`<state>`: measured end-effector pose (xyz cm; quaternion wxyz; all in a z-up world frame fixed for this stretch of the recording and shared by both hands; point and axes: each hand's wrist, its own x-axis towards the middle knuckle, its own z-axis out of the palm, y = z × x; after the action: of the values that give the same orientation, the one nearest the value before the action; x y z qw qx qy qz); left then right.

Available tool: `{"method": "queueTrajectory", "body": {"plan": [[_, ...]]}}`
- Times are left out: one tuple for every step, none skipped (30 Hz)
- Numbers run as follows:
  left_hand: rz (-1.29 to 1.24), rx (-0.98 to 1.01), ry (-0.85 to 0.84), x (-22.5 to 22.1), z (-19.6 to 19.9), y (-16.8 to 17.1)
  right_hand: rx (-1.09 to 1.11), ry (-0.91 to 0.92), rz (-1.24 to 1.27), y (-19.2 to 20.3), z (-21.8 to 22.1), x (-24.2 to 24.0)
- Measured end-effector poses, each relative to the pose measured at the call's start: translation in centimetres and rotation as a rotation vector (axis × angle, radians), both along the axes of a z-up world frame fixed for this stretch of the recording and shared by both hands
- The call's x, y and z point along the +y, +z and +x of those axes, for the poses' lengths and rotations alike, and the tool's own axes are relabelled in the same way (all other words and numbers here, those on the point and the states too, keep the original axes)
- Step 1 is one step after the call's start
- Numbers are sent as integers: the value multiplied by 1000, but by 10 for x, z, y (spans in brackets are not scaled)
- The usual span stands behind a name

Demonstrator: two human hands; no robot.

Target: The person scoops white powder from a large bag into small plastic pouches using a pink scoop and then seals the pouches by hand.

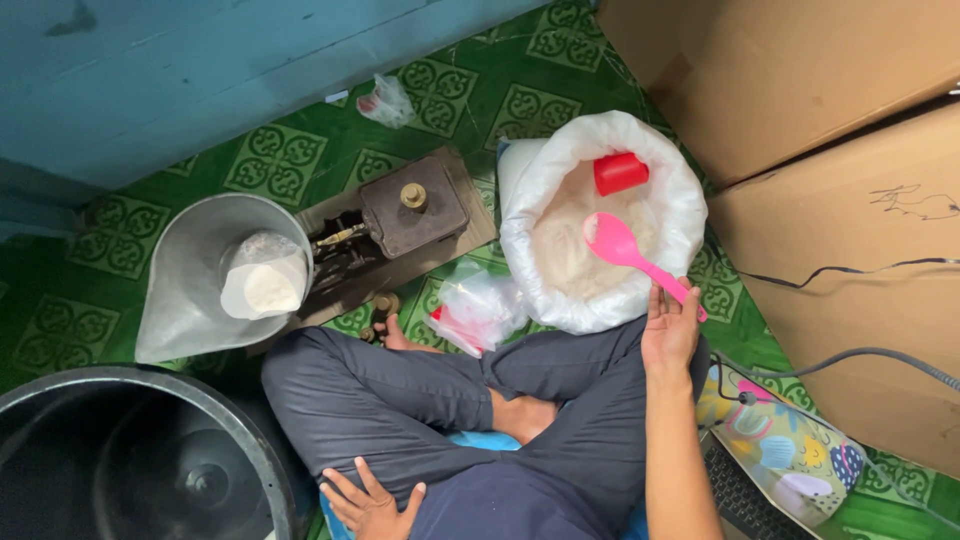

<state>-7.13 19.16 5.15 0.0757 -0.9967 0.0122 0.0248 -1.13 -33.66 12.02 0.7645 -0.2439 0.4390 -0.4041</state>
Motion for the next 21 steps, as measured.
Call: {"method": "queueTrajectory", "body": {"plan": [[-1, -2, -1, 0, 0, -1, -2, -1, -1, 0, -1, -1], [-5, -6, -2, 0, 0, -2, -7, -10, 3, -1, -1, -2], [-8, -10, -3, 1, 0, -3, -12, -19, 8, -1, -1, -2], [-8, -12, -3, -2, 2, 2, -15, -19, 8, 2, 0, -1], [-4, -40, -6, -5, 3, 8, -14, -15, 3, 5, 0, 0], [-2, -68, -10, -9, 5, 13, -13, -12, -4, 7, 1, 1], [-3, -71, -12, -9, 5, 13, -15, -13, -5, 13, 3, 4], [5, -94, -16, -10, 5, 13, 29, -18, -20, 20, 6, 6], [13, -117, -20, -10, 5, 13, 74, -23, -36, 26, 9, 10], [12, -119, -16, -10, 4, 11, 71, -20, -36, 29, 10, 11], [2, -100, -10, -10, 4, 10, 80, -19, -54, 32, 12, 12], [-5, -80, 0, -8, 3, 8, 88, -15, -69, 34, 16, 15], [-3, -84, 8, -5, 4, 3, 84, -7, -67, 35, 16, 16], [-23, -20, 4, -1, 1, -2, 84, -8, -83, 35, 18, 17], [-43, 43, 1, 2, -1, -6, 84, -8, -98, 36, 21, 19], [-40, 40, 21, 5, 3, -4, 81, 12, -95, 42, 25, 23], [-96, 342, 77, 8, 8, -2, 86, 21, -99, 48, 30, 28], [-156, 642, 134, 11, 12, 0, 91, 28, -103, 55, 33, 33], [-158, 639, 154, 9, 13, 5, 88, 47, -100, 63, 39, 40], [-179, 635, 132, 8, 13, 9, 99, 80, -109, 71, 44, 48], [-199, 631, 110, 7, 13, 14, 110, 113, -117, 79, 49, 55]]}}
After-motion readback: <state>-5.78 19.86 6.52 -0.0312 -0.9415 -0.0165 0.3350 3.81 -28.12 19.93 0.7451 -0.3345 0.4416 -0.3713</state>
